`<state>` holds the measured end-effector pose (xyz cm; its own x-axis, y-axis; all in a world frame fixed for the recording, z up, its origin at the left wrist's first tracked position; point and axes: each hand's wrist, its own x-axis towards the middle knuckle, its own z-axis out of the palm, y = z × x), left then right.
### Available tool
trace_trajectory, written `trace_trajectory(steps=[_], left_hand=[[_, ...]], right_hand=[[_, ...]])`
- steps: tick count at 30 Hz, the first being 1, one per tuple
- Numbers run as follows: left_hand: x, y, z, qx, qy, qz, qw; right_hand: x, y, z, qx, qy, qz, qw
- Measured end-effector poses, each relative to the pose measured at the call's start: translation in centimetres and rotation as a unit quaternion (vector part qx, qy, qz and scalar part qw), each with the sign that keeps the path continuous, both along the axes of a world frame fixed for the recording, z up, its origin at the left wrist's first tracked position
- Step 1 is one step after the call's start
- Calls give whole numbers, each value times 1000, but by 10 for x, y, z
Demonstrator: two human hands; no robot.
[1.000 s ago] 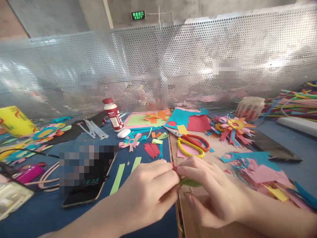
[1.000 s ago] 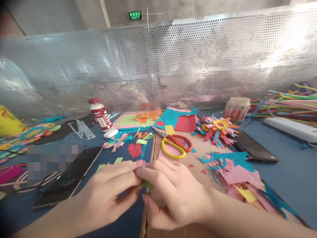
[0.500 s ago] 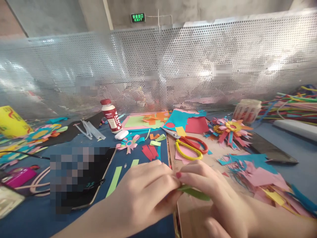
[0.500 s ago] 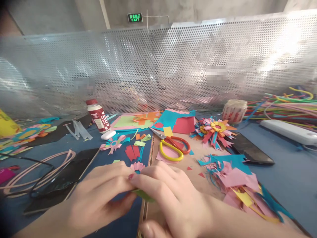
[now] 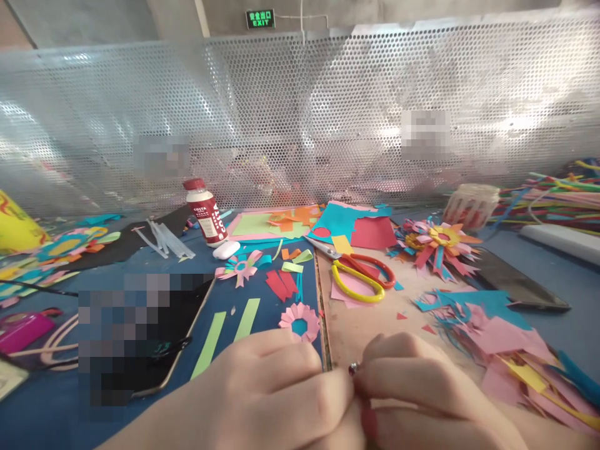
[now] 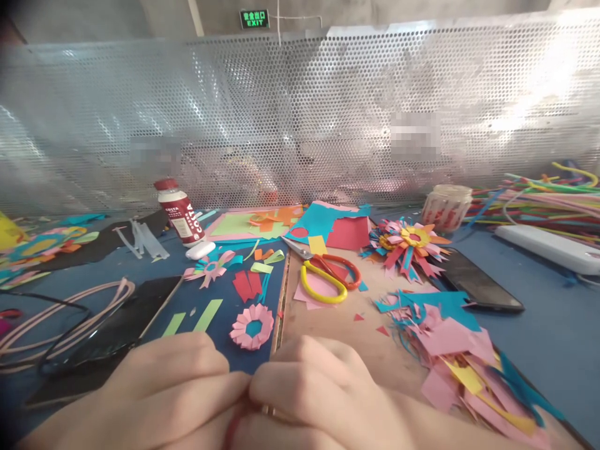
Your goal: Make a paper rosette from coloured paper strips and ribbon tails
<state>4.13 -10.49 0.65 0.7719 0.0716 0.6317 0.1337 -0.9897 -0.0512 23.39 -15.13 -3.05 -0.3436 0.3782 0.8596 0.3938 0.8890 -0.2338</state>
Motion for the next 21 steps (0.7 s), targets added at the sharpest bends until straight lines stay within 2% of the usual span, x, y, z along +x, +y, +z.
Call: trace_trajectory(steps=[2, 6, 9, 11, 14, 16, 19, 21], left_hand=[[0, 2, 4, 19, 3, 20, 1000], [0, 7, 3, 68, 4, -18, 998], [2, 10, 0, 51, 18, -24, 998], [4, 11, 0, 26, 14, -14, 999], [8, 14, -1, -64, -20, 13, 998], [10, 18, -3, -143, -30, 32, 989], [11, 23, -5, -240, -34, 66, 968], [12, 26, -5, -318, -44, 99, 942]], right_hand=[[3, 1, 1, -6, -9, 2, 1000], [5, 4, 1, -16, -23, 18, 999], [1, 7, 0, -40, 24, 38, 998], [-1, 8, -1, -92, 78, 48, 992], [0, 10, 0, -185, 93, 60, 977], [4, 11, 5, -226, 80, 42, 970], [8, 15, 22, -305, 91, -19, 948], [10, 21, 35, -355, 80, -33, 931]])
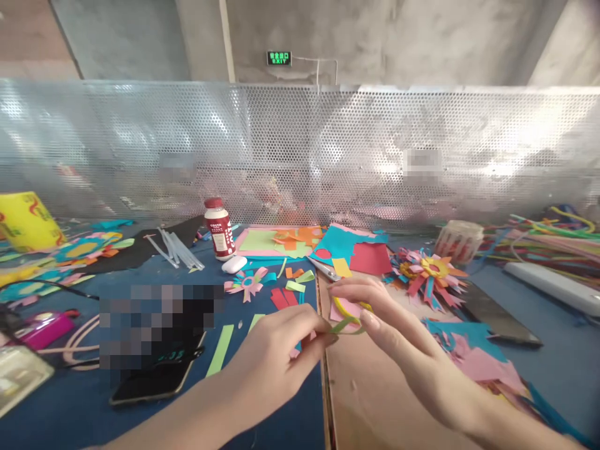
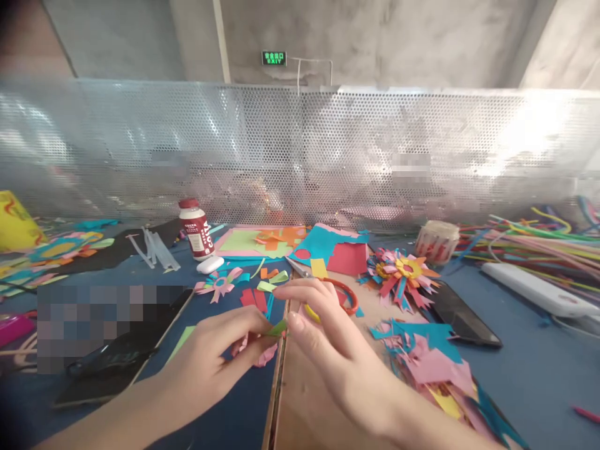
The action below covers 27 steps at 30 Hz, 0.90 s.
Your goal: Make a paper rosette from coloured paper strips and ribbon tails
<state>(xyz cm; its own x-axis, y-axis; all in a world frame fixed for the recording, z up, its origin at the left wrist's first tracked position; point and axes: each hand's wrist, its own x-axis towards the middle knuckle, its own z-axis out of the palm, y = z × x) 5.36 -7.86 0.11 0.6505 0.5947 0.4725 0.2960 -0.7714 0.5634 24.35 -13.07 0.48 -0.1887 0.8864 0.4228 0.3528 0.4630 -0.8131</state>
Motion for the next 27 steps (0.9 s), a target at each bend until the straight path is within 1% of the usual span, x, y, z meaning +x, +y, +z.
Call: trace_trajectory(steps=[2, 5, 7, 9, 11, 13, 14, 19, 21, 27], left_hand=[[1, 3, 1, -110, -22, 19, 993], [1, 9, 2, -276, -71, -1, 959], [2, 13, 2, -350, -94, -24, 932], [1, 17, 1, -385, -101, -34, 917], [0, 19, 1, -388, -103, -32, 915], [-1, 21, 0, -370, -107, -24, 923], [-1, 21, 0, -359, -109, -18, 927], [-3, 22, -2, -261, -93, 22, 960], [-3, 21, -1, -236, -79, 35, 968], [-4, 16, 5, -209, -50, 49, 975]], right_hand=[[2, 7, 12, -28, -30, 22, 999], [3, 20, 22, -41, -70, 43, 996], [0, 28, 26, -51, -66, 27, 996], [-4, 37, 29, -85, -42, 0, 996], [-9, 45, 31, -147, -25, -3, 989], [-12, 53, 30, -203, -14, 21, 979], [-13, 56, 29, -215, -3, 36, 976], [-7, 69, 18, -236, 118, 99, 960], [-5, 72, 14, -238, 130, 104, 957], [-5, 70, 6, -231, 144, 102, 957]])
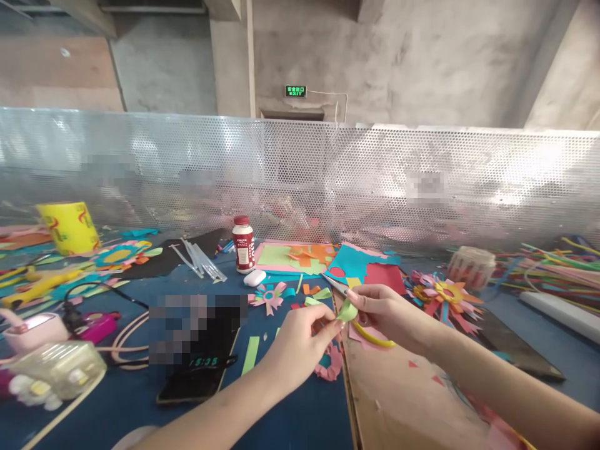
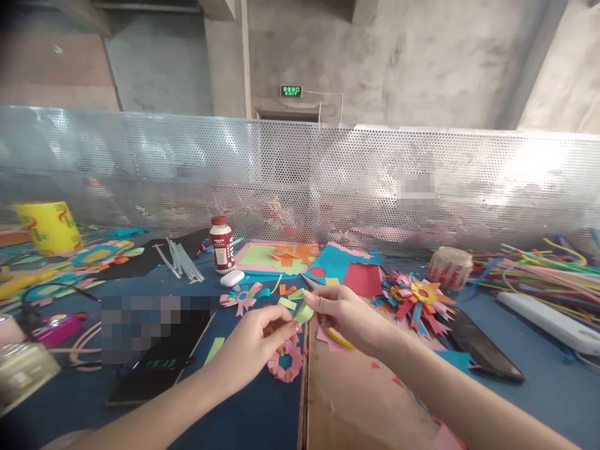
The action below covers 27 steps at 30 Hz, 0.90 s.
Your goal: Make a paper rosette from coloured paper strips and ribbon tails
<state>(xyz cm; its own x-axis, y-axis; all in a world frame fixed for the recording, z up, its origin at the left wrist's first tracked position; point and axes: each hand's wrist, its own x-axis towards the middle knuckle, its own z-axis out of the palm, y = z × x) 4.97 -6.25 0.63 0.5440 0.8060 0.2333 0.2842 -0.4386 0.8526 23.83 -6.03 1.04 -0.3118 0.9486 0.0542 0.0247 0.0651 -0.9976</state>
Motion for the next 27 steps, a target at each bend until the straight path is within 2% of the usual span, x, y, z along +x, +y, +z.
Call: trace_trajectory(steps=[5, 11, 23, 25, 27], left_hand=[[-1, -2, 3, 20, -2, 3, 1000], [-1, -2, 2, 9, -9, -5, 1000], [-1, -3, 3, 7, 5, 5, 1000], [-1, -2, 2, 7, -2, 8, 1000], [-1, -1, 0, 4, -10, 14, 1000]], right_hand=[[-1, -3, -2, 2, 5, 0, 1000], [-2, -3, 3, 11, 9, -10, 1000], [-3, -6, -1, 37, -37, -39, 998], [-1, -7, 4, 54, -62, -40, 996], [1, -8, 10, 112, -130, -34, 985]])
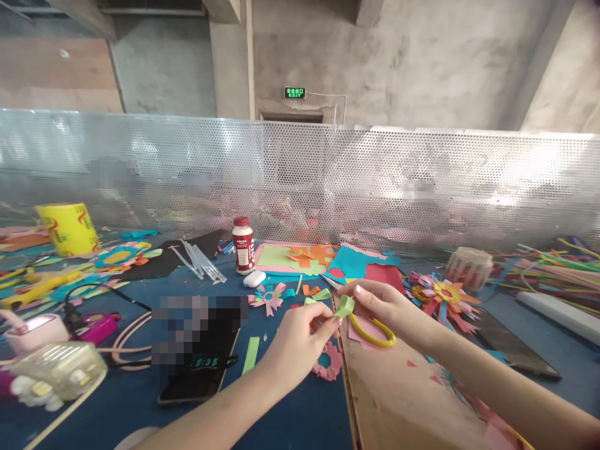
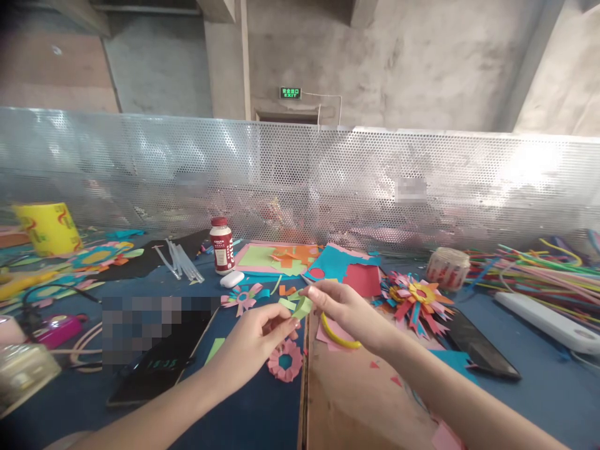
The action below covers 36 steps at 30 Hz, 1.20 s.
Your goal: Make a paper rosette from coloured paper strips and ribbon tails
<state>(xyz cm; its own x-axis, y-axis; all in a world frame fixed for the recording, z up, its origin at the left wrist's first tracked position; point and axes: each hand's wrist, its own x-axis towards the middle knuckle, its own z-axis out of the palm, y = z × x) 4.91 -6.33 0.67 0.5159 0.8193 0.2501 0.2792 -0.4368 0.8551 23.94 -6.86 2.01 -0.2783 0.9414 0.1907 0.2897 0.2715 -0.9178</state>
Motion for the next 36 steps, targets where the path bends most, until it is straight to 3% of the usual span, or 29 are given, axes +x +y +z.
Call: trace_trajectory(steps=[5, 11, 15, 17, 19, 22, 26, 36], left_hand=[[-1, 5, -7, 30, 2, 29, 999], [-4, 12, -10, 146, 88, 72, 983], [-11, 14, -5, 331, 231, 136, 905], [-15, 13, -2, 389, 283, 151, 864], [-18, 13, -1, 417, 309, 153, 841], [-19, 14, -1, 422, 319, 142, 837], [-17, 17, -1, 384, 357, 175, 833], [-21, 28, -1, 319, 432, 200, 819]], right_hand=[[-3, 1, 6, 137, -202, -42, 969], [-9, 7, 1, 207, -234, -41, 949], [-9, 11, 2, 151, -184, -12, 971], [-10, 13, 2, 110, -137, 6, 984], [-12, 16, 2, 87, -107, 12, 990], [-13, 20, 1, 96, -126, -12, 987], [-7, 29, -5, 132, -179, -50, 974], [19, 76, -51, 136, -255, -58, 956]])
